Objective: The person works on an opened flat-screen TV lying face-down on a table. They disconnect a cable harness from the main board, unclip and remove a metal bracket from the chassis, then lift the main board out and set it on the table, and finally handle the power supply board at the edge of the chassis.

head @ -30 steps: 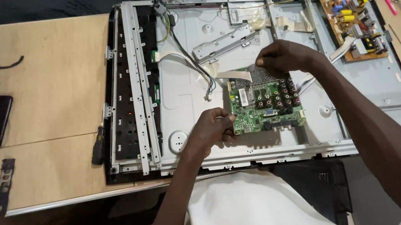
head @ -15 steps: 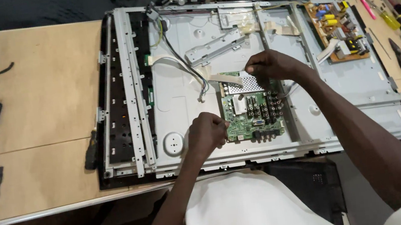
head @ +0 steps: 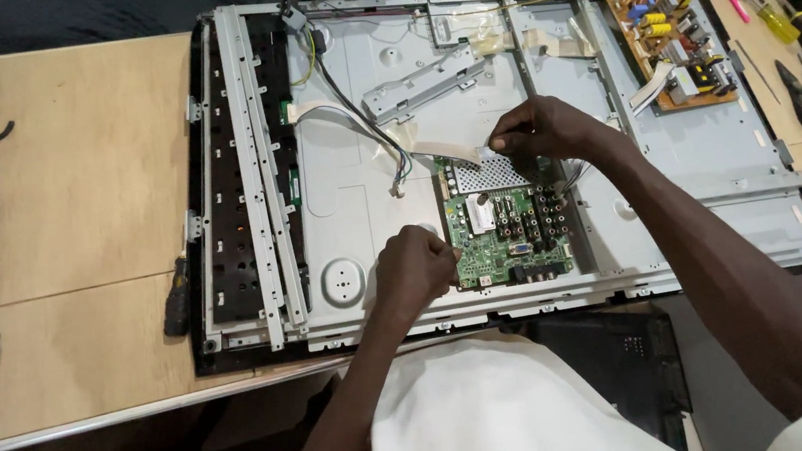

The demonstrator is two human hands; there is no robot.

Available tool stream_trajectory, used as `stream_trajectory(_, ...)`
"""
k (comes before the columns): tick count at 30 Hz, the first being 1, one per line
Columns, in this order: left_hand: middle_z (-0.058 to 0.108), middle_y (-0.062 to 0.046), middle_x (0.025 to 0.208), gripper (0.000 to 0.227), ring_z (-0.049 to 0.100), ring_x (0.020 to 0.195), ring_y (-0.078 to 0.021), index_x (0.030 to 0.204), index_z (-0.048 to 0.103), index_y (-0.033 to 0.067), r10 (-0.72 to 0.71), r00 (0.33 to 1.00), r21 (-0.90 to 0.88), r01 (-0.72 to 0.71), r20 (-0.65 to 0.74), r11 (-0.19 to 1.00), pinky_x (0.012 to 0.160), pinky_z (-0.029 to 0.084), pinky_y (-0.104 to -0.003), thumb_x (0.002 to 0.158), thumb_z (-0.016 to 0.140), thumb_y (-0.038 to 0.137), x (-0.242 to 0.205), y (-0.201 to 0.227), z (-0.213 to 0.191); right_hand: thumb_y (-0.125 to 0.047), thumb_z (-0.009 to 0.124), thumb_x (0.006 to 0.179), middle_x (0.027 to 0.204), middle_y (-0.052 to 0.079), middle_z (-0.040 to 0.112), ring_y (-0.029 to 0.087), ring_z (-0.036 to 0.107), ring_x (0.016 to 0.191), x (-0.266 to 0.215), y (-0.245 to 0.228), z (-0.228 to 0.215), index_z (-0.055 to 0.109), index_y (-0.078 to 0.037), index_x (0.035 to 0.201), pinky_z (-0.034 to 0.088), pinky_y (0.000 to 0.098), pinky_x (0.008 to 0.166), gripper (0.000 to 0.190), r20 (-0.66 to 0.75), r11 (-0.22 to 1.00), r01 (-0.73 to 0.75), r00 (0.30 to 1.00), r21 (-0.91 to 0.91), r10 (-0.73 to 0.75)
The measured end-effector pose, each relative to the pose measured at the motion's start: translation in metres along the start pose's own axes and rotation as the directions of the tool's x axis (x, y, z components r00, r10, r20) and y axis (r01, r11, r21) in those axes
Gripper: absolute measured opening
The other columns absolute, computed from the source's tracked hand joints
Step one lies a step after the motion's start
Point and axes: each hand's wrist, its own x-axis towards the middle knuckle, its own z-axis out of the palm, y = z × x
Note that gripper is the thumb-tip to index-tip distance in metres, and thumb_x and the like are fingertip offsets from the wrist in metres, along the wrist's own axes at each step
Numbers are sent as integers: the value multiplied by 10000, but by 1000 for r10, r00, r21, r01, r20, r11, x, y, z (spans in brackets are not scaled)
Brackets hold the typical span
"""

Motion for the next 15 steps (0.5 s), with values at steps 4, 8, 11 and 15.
stream_trajectory(4, 705, -97, 587, 225, 753, 603, -296, 925, 803, 80, 17, 999, 72, -14, -41, 997, 678, 598, -433, 874, 609, 184, 5, -6, 4, -309, 767, 952, 779, 106, 764, 264, 742, 784, 5, 5, -1, 790, -122, 1059, 554, 419, 837, 217, -22, 997, 21, 999, -78, -23)
stream_trajectory(8, 718, -87, 605, 213, 767, 671, -338, 867, 808, 110, 10, 1000, 104, -9, -14, 995, 720, 608, -469, 845, 612, 192, 0, -5, 3, -317, 765, 946, 764, 86, 769, 247, 746, 773, -1, 6, 2, 795, -149, 1024, 558, 409, 822, 188, -17, 996, 51, 998, -71, -52)
stream_trajectory(11, 723, -108, 618, 216, 766, 694, -372, 841, 807, 110, 3, 1000, 126, 1, -31, 992, 717, 604, -478, 847, 601, 175, -2, -3, 3, -307, 766, 942, 777, 95, 772, 258, 746, 776, -9, -4, 7, 793, -146, 1028, 559, 419, 823, 185, -27, 995, 73, 997, -74, -75)
stream_trajectory(15, 728, -215, 688, 190, 754, 773, -473, 836, 787, 47, 28, 999, 173, -20, -44, 985, 729, 588, -529, 849, 624, 144, -5, 3, 3, -265, 770, 935, 817, 110, 775, 275, 753, 796, -17, -14, 14, 797, -152, 1034, 561, 420, 823, 153, -61, 991, 99, 993, -91, -105)
